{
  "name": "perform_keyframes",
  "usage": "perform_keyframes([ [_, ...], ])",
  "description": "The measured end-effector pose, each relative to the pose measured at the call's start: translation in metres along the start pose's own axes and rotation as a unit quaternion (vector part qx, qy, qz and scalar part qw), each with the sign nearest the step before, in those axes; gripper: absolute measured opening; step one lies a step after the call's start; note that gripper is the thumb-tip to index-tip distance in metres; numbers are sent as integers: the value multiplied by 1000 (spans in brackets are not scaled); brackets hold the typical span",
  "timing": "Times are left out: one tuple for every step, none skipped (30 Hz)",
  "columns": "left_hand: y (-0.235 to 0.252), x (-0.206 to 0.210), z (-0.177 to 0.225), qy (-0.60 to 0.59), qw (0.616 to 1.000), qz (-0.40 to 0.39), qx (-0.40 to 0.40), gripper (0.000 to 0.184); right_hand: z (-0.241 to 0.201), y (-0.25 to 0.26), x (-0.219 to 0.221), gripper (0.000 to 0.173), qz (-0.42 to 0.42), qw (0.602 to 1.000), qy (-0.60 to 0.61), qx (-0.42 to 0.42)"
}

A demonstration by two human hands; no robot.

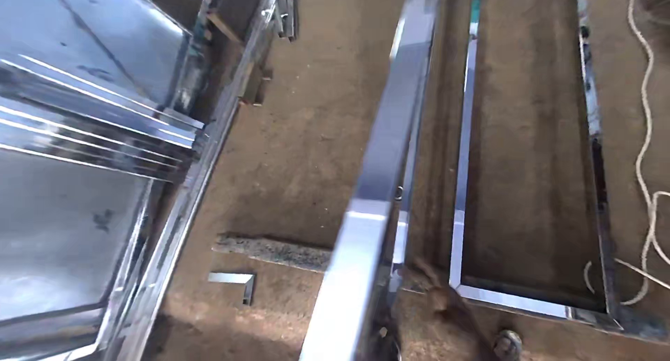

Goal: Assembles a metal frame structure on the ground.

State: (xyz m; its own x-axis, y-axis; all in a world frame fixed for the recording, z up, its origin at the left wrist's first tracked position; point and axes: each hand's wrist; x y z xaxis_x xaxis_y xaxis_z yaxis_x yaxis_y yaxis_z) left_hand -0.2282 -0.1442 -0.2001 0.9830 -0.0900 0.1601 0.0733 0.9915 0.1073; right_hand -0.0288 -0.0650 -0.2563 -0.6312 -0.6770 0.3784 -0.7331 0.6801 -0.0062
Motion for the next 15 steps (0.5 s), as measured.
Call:
perform_keyframes([
  [-3,-7,-10,-31,998,-19,47,8,16,-9,-8,93,-50,992,-110,47],
  [-3,-9,-11,-43,997,-27,66,10,30,-14,-8,92,-87,971,-205,89],
  [-11,-14,-15,-40,996,-35,78,16,46,-17,-6,87,-110,943,-292,112],
  [-18,-18,-21,-40,995,-35,87,23,59,-18,-2,76,-111,920,-356,123],
  [-25,-19,-27,-60,994,-20,90,28,65,-18,-2,67,-117,899,-399,137],
  [-31,-19,-34,-94,992,9,86,31,66,-17,-5,58,-142,882,-414,174],
  [-34,-17,-40,-129,988,42,79,31,64,-14,-6,51,-164,868,-418,212],
  [-38,-15,-47,-155,982,84,66,30,66,-12,-8,49,-178,856,-417,250],
  [-45,-13,-54,-184,973,132,46,31,69,-12,-9,48,-183,848,-416,273],
  [-51,-13,-62,-212,959,186,29,33,72,-11,-12,48,-188,838,-418,297],
  [-55,-12,-68,-232,941,247,6,33,75,-9,-14,50,-190,827,-421,320],
  [-58,-12,-72,-239,921,306,-22,31,78,-7,-16,51,-190,817,-427,338],
  [-59,-12,-77,-231,904,357,-51,26,81,-6,-17,52,-190,808,-435,349],
  [-56,-13,-83,-209,888,400,-87,17,85,-4,-18,53,-194,797,-444,361],
  [-50,-13,-90,-183,870,441,-124,11,90,-3,-20,52,-194,787,-454,369],
])
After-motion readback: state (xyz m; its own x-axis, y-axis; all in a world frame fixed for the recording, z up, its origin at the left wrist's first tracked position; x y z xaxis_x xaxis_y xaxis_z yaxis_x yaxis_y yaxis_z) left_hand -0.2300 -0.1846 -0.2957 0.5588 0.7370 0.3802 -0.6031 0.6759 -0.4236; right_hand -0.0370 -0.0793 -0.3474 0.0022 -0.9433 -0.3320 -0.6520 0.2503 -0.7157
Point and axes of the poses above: each hand's wrist, its own y-axis towards the middle knuckle, its own x-axis out of the palm, z = x × y, and after that the axes turned 8 degrees about -z, right-handed
